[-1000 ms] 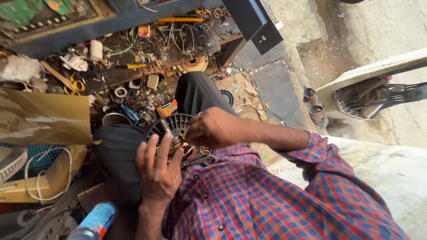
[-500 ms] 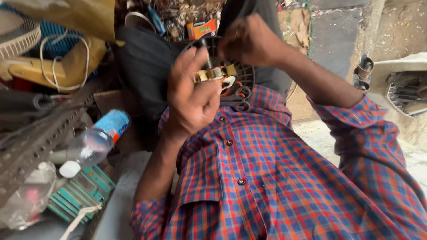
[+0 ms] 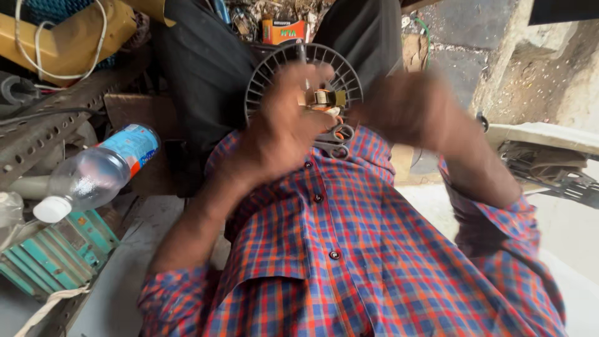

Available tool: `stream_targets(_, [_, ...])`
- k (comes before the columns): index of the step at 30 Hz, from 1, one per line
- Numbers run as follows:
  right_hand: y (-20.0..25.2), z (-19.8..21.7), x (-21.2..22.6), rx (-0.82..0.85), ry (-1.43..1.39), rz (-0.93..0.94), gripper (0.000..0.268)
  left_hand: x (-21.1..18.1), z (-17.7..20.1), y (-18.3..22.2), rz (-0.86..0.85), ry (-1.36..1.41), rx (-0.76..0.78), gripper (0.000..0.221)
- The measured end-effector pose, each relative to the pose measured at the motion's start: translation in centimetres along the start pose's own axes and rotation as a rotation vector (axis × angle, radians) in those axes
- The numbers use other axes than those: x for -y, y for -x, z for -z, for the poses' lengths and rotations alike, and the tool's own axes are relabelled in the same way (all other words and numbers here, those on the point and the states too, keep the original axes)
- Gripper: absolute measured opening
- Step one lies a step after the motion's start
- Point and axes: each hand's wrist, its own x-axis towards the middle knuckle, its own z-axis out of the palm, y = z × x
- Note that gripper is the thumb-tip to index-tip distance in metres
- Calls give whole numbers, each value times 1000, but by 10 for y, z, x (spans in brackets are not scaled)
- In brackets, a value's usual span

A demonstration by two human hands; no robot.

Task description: The person sits on the floor and winds copper wire around a motor stator core held in their lap. They repeatedly wrap the wire by hand, occasionally adjusting the component's position to continue the winding process.

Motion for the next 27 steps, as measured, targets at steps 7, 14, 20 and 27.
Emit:
stream_targets(7, [-30,-44,-85,-269,-320,-296,3,17,-16,-18,360,754,-299,20])
stream_targets(14, [-32,-20,19,-15,190,3,11,50,21,-74,337,297,425,14])
stream_targets(20, [4,9,12,0,236,-274,8,2,0,-1,-26,88,-47,13])
stream_targets(27, [-43,-50,-80,-323,73,-158,20,21,-8,-34,359,370,-129,12])
